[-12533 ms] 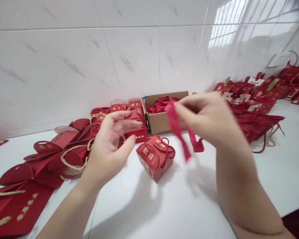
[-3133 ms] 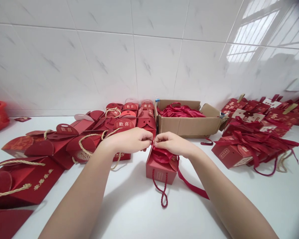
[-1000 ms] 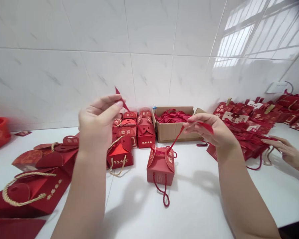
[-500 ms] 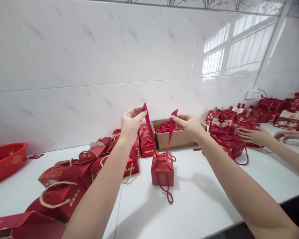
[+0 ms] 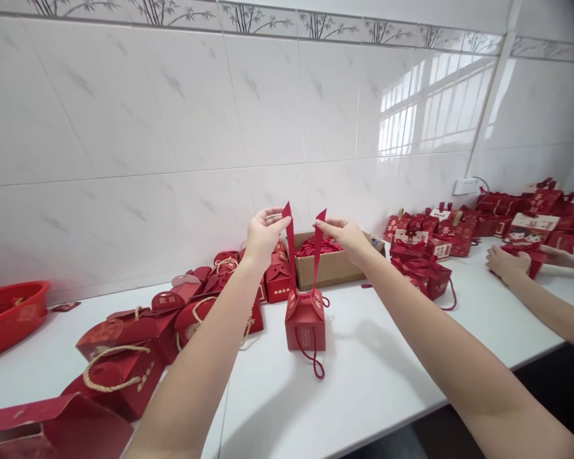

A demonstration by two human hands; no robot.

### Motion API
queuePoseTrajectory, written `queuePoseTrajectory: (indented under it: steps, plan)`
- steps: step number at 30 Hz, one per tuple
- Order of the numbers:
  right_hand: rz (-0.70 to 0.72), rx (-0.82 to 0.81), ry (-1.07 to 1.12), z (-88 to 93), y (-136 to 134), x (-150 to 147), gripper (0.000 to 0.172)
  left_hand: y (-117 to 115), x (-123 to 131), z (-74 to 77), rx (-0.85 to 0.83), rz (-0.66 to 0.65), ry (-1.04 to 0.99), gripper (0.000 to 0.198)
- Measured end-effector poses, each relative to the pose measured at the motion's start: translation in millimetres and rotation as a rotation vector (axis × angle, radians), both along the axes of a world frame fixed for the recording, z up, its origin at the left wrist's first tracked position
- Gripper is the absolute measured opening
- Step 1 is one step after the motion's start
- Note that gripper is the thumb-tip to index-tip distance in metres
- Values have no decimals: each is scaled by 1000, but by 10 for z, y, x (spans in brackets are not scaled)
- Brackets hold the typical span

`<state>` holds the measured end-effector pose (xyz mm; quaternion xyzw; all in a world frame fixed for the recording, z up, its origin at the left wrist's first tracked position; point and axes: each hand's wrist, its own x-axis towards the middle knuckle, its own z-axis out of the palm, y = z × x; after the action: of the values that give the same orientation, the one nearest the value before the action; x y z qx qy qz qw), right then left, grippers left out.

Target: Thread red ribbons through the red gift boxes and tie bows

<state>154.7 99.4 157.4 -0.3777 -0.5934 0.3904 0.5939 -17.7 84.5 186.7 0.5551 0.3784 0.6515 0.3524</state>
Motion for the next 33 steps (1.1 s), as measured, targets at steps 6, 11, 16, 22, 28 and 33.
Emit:
queuePoseTrajectory:
  steps: [6,11,16,22,28,33]
  plan:
    - [20,29,-31,22,56,-5,36,8,74,-6,-5,-48,-36,18]
    - [45,59,-46,21,62,10,40,8,80,-63,1,-73,-67,19]
    - [27,40,-52,61,-9,18,36,-19,43,-113,2,-79,-83,21]
    - [7,16,-73,119,-74,31,32,-39,7,-130,13,-65,-88,17]
    - [8,34,-112,121,-106,14,35,-19,2,-110,23,-51,-81,18]
    - [10,38,-96,129,-101,-24,33,-1,-7,-120,37,-50,-72,24]
